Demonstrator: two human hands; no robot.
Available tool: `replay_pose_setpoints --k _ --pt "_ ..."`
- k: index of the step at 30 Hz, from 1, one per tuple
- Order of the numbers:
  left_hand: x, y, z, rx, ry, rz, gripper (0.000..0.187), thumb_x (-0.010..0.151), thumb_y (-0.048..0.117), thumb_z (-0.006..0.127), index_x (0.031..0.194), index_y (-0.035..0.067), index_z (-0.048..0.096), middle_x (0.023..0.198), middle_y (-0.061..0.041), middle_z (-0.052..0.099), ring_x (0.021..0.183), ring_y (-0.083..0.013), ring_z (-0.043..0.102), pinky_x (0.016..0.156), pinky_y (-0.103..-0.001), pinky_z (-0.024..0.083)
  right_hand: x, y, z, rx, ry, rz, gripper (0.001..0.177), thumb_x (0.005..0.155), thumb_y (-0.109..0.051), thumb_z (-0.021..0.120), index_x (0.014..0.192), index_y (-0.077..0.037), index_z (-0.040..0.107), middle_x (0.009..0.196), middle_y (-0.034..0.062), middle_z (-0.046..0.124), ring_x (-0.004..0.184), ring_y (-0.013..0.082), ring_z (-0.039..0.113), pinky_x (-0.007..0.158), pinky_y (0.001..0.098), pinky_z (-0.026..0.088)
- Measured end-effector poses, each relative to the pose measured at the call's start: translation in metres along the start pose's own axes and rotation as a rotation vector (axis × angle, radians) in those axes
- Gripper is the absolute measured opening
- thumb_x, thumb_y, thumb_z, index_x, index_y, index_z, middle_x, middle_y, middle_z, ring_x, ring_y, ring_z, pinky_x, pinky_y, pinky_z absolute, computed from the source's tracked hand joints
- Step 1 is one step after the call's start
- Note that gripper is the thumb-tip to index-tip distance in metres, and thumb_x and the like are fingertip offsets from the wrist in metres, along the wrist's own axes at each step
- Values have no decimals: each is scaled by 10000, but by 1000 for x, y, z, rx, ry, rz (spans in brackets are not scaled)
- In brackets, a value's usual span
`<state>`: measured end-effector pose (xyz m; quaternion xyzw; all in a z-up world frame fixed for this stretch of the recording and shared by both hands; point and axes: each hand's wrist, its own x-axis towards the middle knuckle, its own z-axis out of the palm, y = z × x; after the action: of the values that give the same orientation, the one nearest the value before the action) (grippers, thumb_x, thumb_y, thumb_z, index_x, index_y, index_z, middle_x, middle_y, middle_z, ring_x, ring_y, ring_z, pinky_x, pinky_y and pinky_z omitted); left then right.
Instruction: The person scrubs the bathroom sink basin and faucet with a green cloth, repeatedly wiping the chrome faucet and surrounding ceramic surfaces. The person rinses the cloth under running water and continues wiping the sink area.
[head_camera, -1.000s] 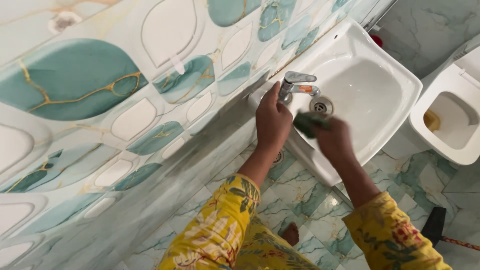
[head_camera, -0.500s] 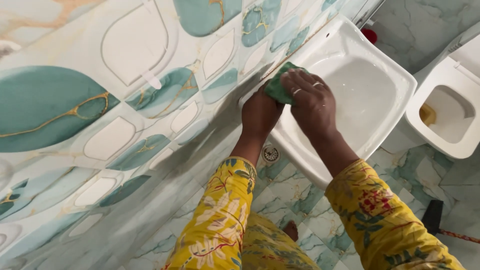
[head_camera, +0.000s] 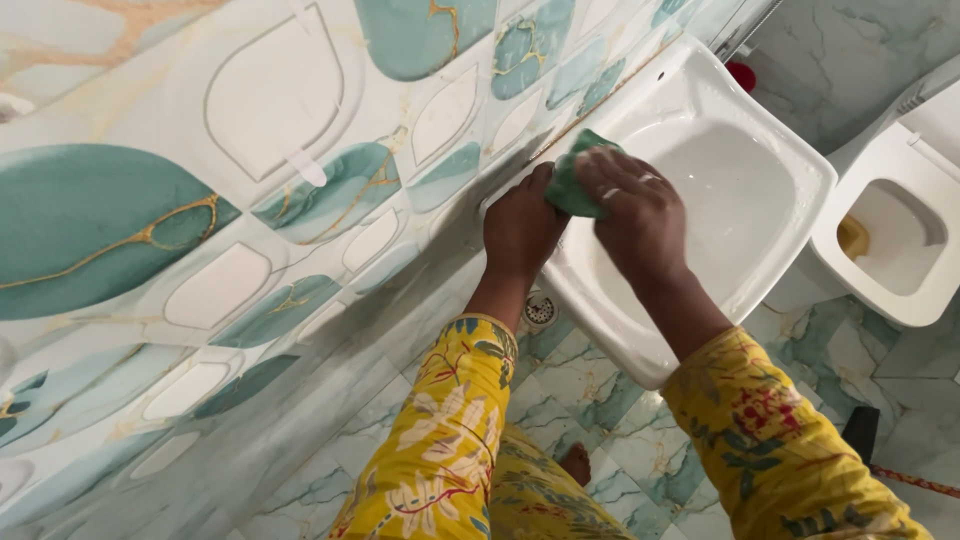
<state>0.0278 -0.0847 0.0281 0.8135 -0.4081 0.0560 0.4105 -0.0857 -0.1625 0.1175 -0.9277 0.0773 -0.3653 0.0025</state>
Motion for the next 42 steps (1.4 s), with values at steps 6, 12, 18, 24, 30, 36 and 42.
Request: replay_pose_setpoints --k 6,12,18,24,30,36,42 --pt "0 0 1 -38 -30 -44 243 962 318 629 1115 130 637 905 -81 753 779 -301 737 649 -428 586 -19 4 -3 -9 31 -15 288 922 54 778 1165 -100 765 1265 90 747 1214 267 715 1057 396 594" --pt "-4 -8 9 -58 102 28 151 949 300 681 1031 175 656 917 -70 757 806 -291 743 702 -389 606 6 -8 8 65 -72 -67 318 879 45 731 1169 -79 778 1260 110 746 1216 287 710 1049 432 578" --pt "1 -1 -2 -38 -23 -4 301 919 321 690 1132 113 651 864 -93 748 739 -311 727 626 -436 571 -8 3 -5 65 -32 111 405 847 47 724 1213 -117 775 1279 117 735 1230 296 701 1053 427 573" --pt "-2 -4 3 0 60 36 214 962 278 659 1136 154 649 893 -65 753 814 -288 743 670 -423 588 -9 -1 1 11 -47 2 369 873 85 724 1182 -111 776 1285 94 748 1237 270 702 1079 429 570" --pt "-3 -1 -2 -154 215 55 197 898 328 715 1035 189 694 914 -66 752 805 -283 734 694 -384 600 4 -4 8 129 -73 30 446 823 127 667 1183 -111 778 1258 98 750 1236 279 709 1064 416 571" --pt "2 11 -21 -160 61 -3 323 955 438 666 1067 135 691 856 -61 759 735 -277 731 635 -420 577 -30 10 -7 156 -87 527 520 832 105 652 1303 -97 736 1255 143 726 1117 300 730 982 399 574" --pt "0 6 -18 -150 72 33 329 1016 373 540 1146 116 700 904 -96 761 770 -312 722 676 -444 570 -37 0 3 69 -95 130 461 798 110 667 1209 -72 767 1300 146 707 1265 356 652 1075 455 530"
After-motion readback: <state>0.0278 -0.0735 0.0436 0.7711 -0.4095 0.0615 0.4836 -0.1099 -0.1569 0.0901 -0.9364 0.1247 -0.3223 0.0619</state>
